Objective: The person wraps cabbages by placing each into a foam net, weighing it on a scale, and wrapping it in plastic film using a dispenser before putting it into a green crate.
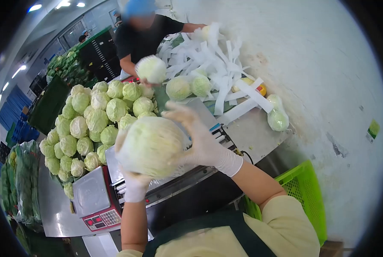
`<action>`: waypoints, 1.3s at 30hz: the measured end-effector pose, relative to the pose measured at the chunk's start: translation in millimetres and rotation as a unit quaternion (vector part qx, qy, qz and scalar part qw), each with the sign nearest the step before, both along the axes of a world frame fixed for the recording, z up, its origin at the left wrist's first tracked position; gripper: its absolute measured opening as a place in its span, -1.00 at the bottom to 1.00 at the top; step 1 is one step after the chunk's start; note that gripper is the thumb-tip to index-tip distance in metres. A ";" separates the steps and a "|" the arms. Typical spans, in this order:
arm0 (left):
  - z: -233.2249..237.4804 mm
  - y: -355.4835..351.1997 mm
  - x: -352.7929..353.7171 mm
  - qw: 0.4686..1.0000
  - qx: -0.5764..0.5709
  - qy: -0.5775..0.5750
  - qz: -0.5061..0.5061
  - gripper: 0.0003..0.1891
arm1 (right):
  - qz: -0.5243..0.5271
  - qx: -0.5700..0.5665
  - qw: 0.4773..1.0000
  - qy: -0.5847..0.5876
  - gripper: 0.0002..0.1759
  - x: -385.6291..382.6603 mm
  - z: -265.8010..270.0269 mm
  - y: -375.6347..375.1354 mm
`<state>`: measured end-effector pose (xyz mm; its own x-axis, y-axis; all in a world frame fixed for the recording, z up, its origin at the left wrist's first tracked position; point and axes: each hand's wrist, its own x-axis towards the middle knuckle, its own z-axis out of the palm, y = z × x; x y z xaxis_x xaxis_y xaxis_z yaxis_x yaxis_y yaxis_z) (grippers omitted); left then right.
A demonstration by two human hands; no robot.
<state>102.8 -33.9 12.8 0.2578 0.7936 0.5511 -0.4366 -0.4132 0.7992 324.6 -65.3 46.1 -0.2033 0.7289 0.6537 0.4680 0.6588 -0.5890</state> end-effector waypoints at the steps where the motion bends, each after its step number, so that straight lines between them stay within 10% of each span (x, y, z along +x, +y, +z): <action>1: 1.1 -3.9 -1.6 0.996 0.074 0.048 0.017 0.42 | 0.137 -0.129 0.978 0.086 0.32 -1.6 -17.5 6.1; 7: 11.3 -18.9 -2.5 0.968 0.210 0.135 0.016 0.44 | 0.270 -0.274 0.913 0.133 0.59 11.4 -25.5 -3.5; 14: 16.2 12.0 7.7 0.986 0.105 0.127 -0.007 0.49 | 0.237 -0.211 0.935 0.158 0.38 15.5 -32.5 19.3; 19: 24.8 59.5 -8.7 0.963 -0.039 0.260 -0.050 -0.08 | 0.259 -0.434 0.789 0.349 -0.04 17.9 -22.8 83.2; 24: 6.4 88.7 -94.1 0.873 -0.033 0.443 0.201 -0.29 | 0.092 -0.524 0.813 0.236 -0.14 17.8 -54.1 121.8; 28: -48.2 78.9 -111.8 0.904 -0.226 0.349 0.101 -0.34 | -0.103 -0.323 0.932 -0.127 -0.11 -6.2 -56.9 120.2; 31: -46.0 52.1 -71.3 0.923 -0.298 0.226 0.091 -0.32 | -0.118 -0.335 0.912 -0.207 -0.04 -26.0 -32.7 98.5; 36: -33.3 44.7 -55.6 0.870 -0.096 0.469 0.123 -0.25 | -0.175 -0.321 0.886 -0.284 0.00 -21.5 -28.6 77.9; 39: -48.9 66.4 -73.2 0.895 -0.193 0.401 0.028 -0.22 | -0.173 -0.310 0.889 -0.289 0.00 -18.4 -26.1 71.4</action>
